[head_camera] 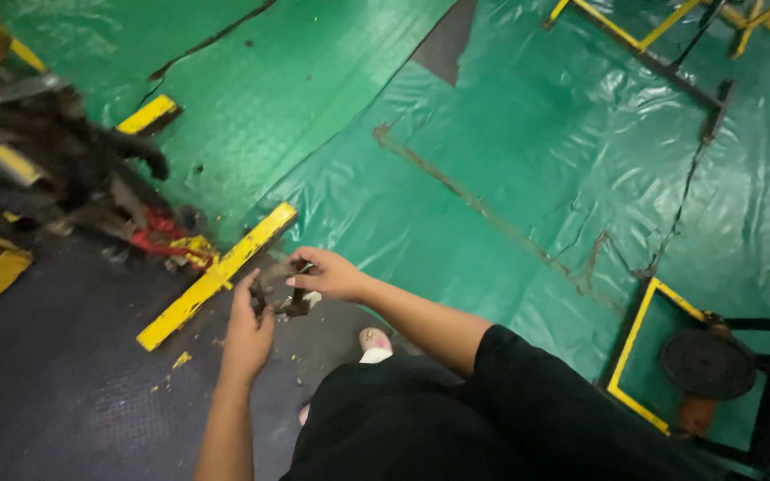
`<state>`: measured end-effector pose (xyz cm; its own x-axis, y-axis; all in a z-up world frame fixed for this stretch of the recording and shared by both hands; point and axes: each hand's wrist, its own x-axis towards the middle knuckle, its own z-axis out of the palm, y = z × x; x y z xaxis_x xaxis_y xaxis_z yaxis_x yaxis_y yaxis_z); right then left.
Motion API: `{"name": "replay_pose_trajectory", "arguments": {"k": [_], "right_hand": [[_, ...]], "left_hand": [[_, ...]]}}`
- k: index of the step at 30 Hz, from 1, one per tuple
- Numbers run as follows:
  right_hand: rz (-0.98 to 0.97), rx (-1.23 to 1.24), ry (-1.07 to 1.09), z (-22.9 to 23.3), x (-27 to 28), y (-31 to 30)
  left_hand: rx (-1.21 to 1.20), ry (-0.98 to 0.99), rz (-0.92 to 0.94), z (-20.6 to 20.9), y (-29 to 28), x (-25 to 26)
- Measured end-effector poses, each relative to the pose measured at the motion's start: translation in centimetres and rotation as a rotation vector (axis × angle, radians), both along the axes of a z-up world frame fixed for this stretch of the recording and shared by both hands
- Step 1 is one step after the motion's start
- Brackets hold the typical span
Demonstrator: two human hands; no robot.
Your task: The person is cleaning gym equipment by wiping them down with a cloth and cleaning spray.
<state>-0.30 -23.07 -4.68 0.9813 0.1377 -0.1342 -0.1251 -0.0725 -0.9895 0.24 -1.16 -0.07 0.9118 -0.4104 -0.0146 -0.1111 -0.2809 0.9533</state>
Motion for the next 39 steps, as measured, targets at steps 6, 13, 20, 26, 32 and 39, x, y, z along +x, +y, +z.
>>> {"name": "replay_pose_trajectory", "arguments": {"k": [6,13,20,26,32,39], "right_hand": [[-0.016,0.039,0.077,0.8,0.2,-6.1],[-0.033,0.026,0.096,-0.4,-0.3,-10.1],[0.008,-0.123,-0.041,-2.9,-1.4,-9.8],[-0.049,-0.191,0.003,-5.8,-3.4,-5.8],[-0.058,-0.214,-0.046,-7.6,-5.9,1.3],[-0.109,-0.029,0.117,-8.5,-7.2,10.5]], "left_hand": [[0.122,0.106,0.011,-0.3,-6.1,1.0],[0.143,0.119,0.012,-2.9,-9.8,1.8],[0.219,0.073,-0.031,-4.3,-9.9,0.6],[0.247,0.056,-0.034,-7.6,-4.3,-0.8],[0.258,0.244,-0.003,-3.6,3.9,-3.3],[0.291,0.106,0.024,-7.0,12.5,-4.8]]}}
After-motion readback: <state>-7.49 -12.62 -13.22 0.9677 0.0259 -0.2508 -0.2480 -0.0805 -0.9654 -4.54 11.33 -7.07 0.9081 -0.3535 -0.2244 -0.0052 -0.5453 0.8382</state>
